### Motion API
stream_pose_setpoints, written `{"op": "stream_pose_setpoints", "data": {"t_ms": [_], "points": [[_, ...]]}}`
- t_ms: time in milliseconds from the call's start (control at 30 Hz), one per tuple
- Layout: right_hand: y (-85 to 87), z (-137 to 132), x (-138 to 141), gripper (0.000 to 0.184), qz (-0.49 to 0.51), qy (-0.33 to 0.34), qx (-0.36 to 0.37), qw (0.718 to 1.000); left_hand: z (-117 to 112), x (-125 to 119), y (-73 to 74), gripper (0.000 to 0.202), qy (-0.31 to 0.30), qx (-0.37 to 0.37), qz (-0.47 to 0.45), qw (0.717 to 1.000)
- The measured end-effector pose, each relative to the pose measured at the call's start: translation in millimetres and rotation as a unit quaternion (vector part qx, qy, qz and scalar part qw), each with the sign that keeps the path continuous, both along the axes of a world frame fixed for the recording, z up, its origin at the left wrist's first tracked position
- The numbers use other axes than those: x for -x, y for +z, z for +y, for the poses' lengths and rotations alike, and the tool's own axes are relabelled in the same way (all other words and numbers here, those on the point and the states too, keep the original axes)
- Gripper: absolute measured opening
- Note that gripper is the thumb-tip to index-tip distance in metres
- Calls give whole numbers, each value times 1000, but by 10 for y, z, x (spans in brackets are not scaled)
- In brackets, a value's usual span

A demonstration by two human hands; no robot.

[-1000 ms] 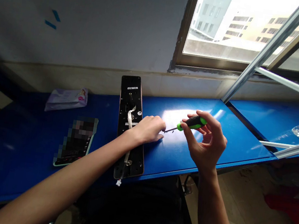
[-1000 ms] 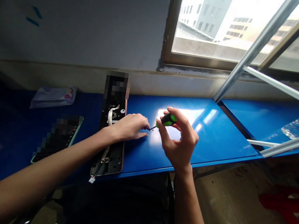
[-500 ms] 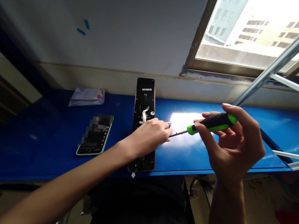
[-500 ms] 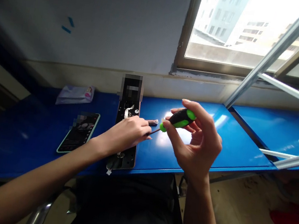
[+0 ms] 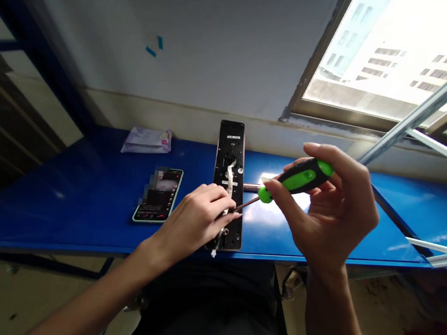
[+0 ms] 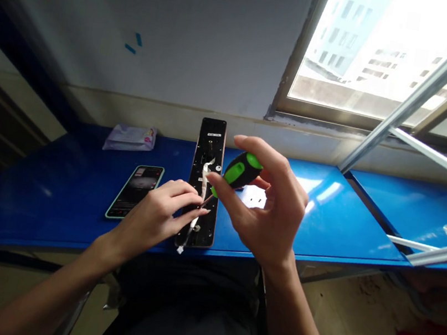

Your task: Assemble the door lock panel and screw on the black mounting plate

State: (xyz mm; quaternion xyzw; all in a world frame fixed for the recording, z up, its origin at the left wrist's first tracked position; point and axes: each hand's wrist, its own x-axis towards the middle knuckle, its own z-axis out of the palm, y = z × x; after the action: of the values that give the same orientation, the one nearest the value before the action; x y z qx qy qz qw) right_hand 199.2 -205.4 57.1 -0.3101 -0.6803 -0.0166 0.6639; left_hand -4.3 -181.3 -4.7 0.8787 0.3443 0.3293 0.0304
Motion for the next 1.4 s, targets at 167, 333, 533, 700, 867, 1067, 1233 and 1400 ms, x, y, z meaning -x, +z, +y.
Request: {"op": "stream_pose_setpoints", "data": {"t_ms": [167,333,533,700,867,1067,1233,1400], "points": [[-71,-59,113,57,-26,13,-2,1000,-117,290,-229,21,0,77,-101,992],[-160,-140,189,62,-62,66,22,996,-244,427,-416,22,-6,128,-106,986],[-238,-190,304,59,-108,99,30,989,-317,459,-577,28,-29,147,-116,982],[-316,-203,377,53,-133,83,17,988,-342,470,-664,29,-39,145,-124,981],[-372,-219,392,53,-143,77,4,987,-362,497,-709,34,-37,146,-122,981],[-311,-280,337,55,-164,79,67,981,-350,488,-731,24,-35,156,-135,978],[-247,-333,320,54,-149,138,78,976,-286,444,-776,23,-31,156,-150,976],[-241,-343,322,40,-139,65,58,986,-228,438,-842,26,-40,168,-164,971]]}}
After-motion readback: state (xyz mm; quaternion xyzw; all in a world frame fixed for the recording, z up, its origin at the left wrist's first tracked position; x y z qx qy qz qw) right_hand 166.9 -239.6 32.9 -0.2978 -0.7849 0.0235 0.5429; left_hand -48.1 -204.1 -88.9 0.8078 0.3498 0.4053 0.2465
